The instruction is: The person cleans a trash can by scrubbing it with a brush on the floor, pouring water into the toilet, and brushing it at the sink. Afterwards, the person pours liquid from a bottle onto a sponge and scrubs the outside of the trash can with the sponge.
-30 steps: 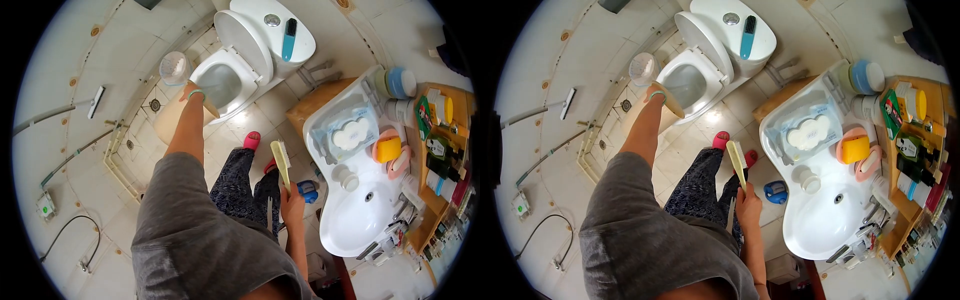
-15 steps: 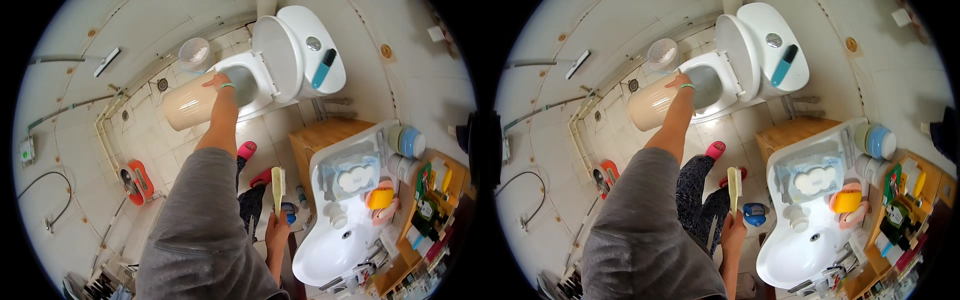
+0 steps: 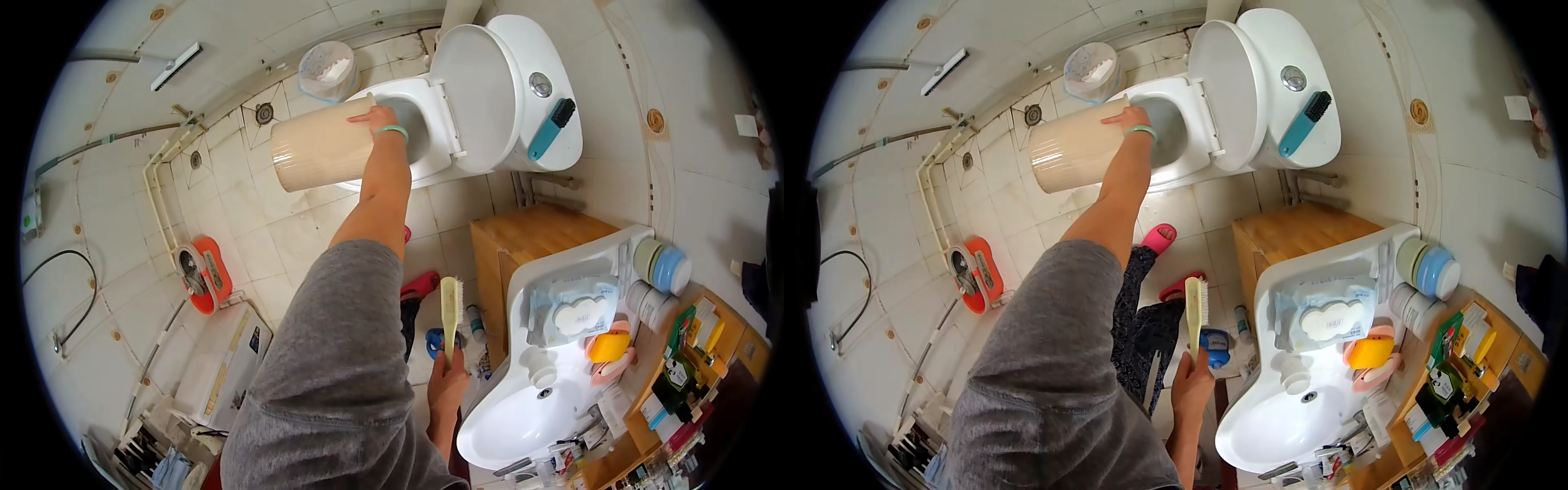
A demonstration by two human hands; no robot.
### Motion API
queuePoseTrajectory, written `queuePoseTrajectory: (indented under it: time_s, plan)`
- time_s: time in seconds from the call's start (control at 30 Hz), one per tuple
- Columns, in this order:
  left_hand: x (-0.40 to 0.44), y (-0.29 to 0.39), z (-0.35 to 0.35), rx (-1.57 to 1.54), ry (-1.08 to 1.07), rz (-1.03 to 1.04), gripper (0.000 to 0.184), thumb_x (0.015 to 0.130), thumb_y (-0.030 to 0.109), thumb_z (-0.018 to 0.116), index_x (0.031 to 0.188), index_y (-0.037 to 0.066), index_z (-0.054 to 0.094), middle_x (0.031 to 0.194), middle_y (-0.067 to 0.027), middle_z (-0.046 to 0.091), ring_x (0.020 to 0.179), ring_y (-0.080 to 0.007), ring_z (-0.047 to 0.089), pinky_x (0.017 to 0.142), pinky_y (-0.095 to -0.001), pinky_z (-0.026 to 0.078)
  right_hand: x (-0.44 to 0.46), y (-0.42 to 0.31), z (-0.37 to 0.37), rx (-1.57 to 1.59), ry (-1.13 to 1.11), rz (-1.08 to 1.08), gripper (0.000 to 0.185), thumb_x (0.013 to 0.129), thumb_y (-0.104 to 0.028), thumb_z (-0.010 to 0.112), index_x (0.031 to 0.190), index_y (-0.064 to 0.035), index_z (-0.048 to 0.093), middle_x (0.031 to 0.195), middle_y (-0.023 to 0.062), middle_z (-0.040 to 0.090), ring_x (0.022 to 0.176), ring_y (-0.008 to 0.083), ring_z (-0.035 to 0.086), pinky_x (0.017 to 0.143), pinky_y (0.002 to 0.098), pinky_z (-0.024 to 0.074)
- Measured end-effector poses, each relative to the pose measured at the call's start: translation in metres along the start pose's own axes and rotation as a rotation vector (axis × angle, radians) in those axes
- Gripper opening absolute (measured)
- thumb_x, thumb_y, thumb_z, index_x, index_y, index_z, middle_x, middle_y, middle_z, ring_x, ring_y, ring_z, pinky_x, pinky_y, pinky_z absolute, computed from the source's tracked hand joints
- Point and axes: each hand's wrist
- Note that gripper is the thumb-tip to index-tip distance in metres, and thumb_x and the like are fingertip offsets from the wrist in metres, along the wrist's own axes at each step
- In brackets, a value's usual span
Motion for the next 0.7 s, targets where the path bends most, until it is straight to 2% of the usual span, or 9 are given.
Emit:
queuePoseTrajectory:
  time_s: [0.03, 0.1, 0.2, 0.23, 0.3, 0.4, 0.53, 0.63, 0.7]
  plan:
    - [-0.001, -0.001, -0.004, -0.001, -0.004, -0.002, 0.031, 0.085, 0.018, 0.058, 0.114, 0.017, 0.067, 0.111, -0.0013, 0.066, 0.110, -0.0276, 0.059, 0.086, -0.0848, 0.027, 0.001, 0.000, 0.001, -0.003, -0.003, -0.001, 0.021, 0.091, -0.011, 0.055, 0.111, -0.0040, 0.059, 0.074, 0.0213, 0.065, 0.065, 0.0363, 0.066, 0.053, 0.0417, 0.0487]
    - [-0.005, -0.005, -0.012, 0.003, -0.122, 0.101, 0.037, 0.082, 0.016, 0.061, 0.119, 0.013, 0.064, 0.115, -0.0071, 0.062, 0.110, -0.0295, 0.058, 0.085, -0.0814, 0.035, 0.002, -0.002, 0.003, 0.029, 0.006, -0.004, 0.021, 0.091, -0.012, 0.056, 0.110, -0.0042, 0.059, 0.072, 0.0208, 0.065, 0.063, 0.0361, 0.065, 0.053, 0.0411, 0.0484]
    - [-0.016, -0.012, -0.019, 0.037, -0.106, 0.168, 0.038, 0.080, 0.017, 0.062, 0.118, 0.012, 0.064, 0.113, -0.0075, 0.062, 0.109, -0.0313, 0.058, 0.083, -0.0808, 0.036, 0.003, -0.007, 0.002, -0.007, 0.000, -0.040, 0.020, 0.091, -0.012, 0.056, 0.110, -0.0045, 0.059, 0.070, 0.0207, 0.064, 0.061, 0.0364, 0.064, 0.052, 0.0412, 0.0480]
    - [-0.011, -0.007, -0.010, 0.033, -0.105, 0.166, 0.038, 0.080, 0.017, 0.062, 0.118, 0.012, 0.064, 0.113, -0.0075, 0.062, 0.109, -0.0313, 0.058, 0.083, -0.0808, 0.036, 0.005, -0.009, 0.002, -0.010, 0.001, -0.044, 0.020, 0.091, -0.012, 0.056, 0.110, -0.0045, 0.059, 0.070, 0.0207, 0.064, 0.061, 0.0364, 0.064, 0.052, 0.0412, 0.0480]
    - [-0.007, 0.000, 0.004, 0.019, 0.068, 0.035, 0.025, 0.085, 0.016, 0.057, 0.106, 0.017, 0.070, 0.102, -0.0010, 0.068, 0.102, -0.0266, 0.063, 0.084, -0.0855, 0.027, 0.005, -0.011, 0.002, -0.026, -0.015, -0.038, 0.020, 0.092, -0.014, 0.056, 0.110, -0.0043, 0.059, 0.070, 0.0207, 0.064, 0.061, 0.0371, 0.064, 0.052, 0.0421, 0.0477]
    - [-0.007, -0.007, 0.004, -0.076, -0.006, 0.075, 0.024, 0.085, 0.015, 0.058, 0.104, 0.016, 0.071, 0.101, -0.0022, 0.069, 0.103, -0.0265, 0.063, 0.084, -0.0856, 0.027, 0.006, -0.004, 0.007, -0.068, -0.002, -0.085, 0.021, 0.092, -0.015, 0.056, 0.109, -0.0034, 0.058, 0.070, 0.0205, 0.063, 0.062, 0.0379, 0.063, 0.053, 0.0433, 0.0480]
    - [-0.008, -0.031, -0.001, -0.148, 0.007, 0.097, 0.024, 0.085, 0.014, 0.058, 0.105, 0.015, 0.071, 0.103, -0.0035, 0.069, 0.102, -0.0278, 0.064, 0.085, -0.0851, 0.027, 0.007, -0.011, 0.006, -0.102, 0.016, -0.107, 0.022, 0.092, -0.016, 0.056, 0.109, -0.0022, 0.057, 0.070, 0.0210, 0.063, 0.064, 0.0393, 0.063, 0.054, 0.0445, 0.0483]
    - [-0.009, -0.061, -0.007, -0.195, -0.066, 0.241, 0.027, 0.085, 0.013, 0.056, 0.110, 0.012, 0.069, 0.107, -0.0083, 0.068, 0.100, -0.0325, 0.065, 0.083, -0.0849, 0.028, 0.010, -0.010, 0.007, -0.090, 0.009, -0.156, 0.023, 0.091, -0.016, 0.056, 0.109, -0.0014, 0.056, 0.070, 0.0219, 0.063, 0.064, 0.0403, 0.063, 0.055, 0.0459, 0.0484]
    - [-0.010, -0.079, -0.001, -0.291, 0.020, 0.251, 0.022, 0.087, 0.012, 0.056, 0.104, 0.010, 0.070, 0.099, -0.0081, 0.071, 0.096, -0.0290, 0.068, 0.088, -0.0776, 0.033, 0.010, -0.008, 0.006, -0.117, 0.008, -0.203, 0.023, 0.091, -0.016, 0.056, 0.108, -0.0011, 0.056, 0.070, 0.0228, 0.062, 0.064, 0.0411, 0.062, 0.055, 0.0471, 0.0482]
Point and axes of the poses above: each hand's wrist, its own x-axis towards the middle knuckle, its own z-axis out of the palm, y = z × x
